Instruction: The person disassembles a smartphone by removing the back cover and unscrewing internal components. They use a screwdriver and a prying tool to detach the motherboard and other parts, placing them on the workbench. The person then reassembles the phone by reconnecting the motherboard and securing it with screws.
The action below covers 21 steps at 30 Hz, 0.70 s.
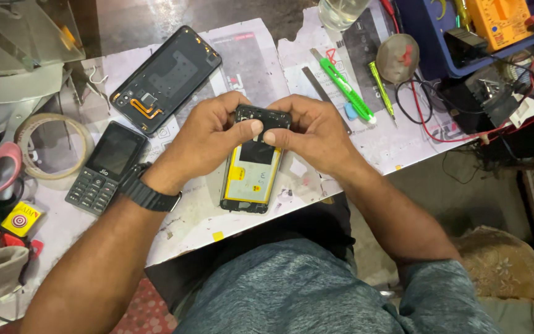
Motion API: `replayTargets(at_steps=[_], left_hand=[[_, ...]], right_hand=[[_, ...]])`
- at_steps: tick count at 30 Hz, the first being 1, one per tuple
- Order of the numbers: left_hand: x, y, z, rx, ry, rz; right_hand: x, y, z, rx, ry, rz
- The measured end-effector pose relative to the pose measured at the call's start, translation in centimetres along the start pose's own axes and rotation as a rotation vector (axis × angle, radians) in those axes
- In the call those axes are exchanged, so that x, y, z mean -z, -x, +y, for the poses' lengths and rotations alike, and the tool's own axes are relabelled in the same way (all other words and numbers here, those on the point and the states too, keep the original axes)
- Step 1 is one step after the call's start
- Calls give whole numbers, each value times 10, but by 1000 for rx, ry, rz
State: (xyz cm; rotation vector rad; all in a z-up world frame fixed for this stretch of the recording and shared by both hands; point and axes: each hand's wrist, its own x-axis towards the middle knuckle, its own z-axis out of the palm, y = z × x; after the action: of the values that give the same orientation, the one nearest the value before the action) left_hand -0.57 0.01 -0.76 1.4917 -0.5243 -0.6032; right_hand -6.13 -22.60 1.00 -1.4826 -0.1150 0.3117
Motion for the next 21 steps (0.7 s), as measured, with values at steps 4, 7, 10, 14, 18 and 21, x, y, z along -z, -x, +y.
replayTargets(at_steps=[4, 7, 10, 14, 18, 21], left_hand=[[-5, 4, 9, -26, -12, 13], [-8, 7, 13, -32, -2, 16], [-8, 8, 15, -53, 18, 0], [-5, 8, 17, -75, 11, -32], [1, 9, 21, -90, -48, -55], [1, 7, 23, -47, 4, -11]], right_hand=[[2, 4, 2, 74, 38, 1], [4, 7, 0, 102, 51, -7], [5, 9, -1, 103, 8, -4], [4, 11, 0, 136, 43, 12], [1, 14, -1, 164, 146, 59], [-2, 14, -3, 194, 123, 85]])
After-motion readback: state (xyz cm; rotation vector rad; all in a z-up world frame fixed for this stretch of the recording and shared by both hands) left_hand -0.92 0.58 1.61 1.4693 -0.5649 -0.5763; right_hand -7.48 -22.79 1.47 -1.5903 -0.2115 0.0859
